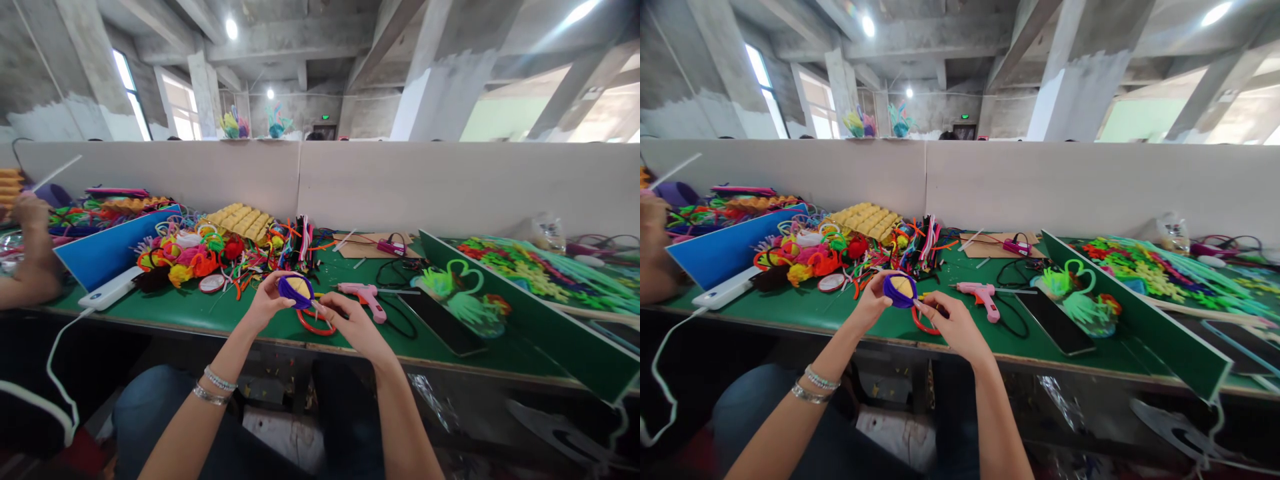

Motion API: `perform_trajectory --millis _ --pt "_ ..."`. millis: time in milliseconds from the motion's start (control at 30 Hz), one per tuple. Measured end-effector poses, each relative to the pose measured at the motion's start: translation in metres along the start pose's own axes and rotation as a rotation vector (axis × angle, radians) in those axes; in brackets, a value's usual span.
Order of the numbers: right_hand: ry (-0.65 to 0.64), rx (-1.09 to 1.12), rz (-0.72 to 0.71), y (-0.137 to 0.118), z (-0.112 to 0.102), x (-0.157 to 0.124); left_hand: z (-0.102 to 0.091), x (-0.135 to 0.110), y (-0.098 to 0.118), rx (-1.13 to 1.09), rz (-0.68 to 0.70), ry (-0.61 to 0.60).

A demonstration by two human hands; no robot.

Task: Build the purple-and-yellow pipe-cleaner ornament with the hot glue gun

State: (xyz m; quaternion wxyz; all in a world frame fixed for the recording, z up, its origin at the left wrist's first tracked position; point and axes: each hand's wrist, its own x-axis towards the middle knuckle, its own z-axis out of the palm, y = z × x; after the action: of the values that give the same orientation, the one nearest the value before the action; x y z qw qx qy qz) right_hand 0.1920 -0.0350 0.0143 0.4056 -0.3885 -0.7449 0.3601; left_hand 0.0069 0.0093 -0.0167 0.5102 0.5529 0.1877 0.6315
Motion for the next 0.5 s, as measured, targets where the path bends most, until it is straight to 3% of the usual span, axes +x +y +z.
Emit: perform_trajectory --millis 133,267,433,500 --pt "0.046 0.104 0.002 0.005 0.003 0.002 0.002 0.0 -0.002 -0.001 -0.018 0.053" --pt "0.003 0.134 -0.005 0.005 0.004 0.003 0.002 0.001 -0.004 -0.058 -0.058 0.106" --pt "0.27 -0.014 -0.18 0.009 0.007 0.005 0.003 0.003 -0.006 -0.095 -0.09 0.183" --pt "0.267 -0.037 -0.268 0.013 0.009 0.005 0.003 0.003 -0.007 -0.097 -0.105 0.185"
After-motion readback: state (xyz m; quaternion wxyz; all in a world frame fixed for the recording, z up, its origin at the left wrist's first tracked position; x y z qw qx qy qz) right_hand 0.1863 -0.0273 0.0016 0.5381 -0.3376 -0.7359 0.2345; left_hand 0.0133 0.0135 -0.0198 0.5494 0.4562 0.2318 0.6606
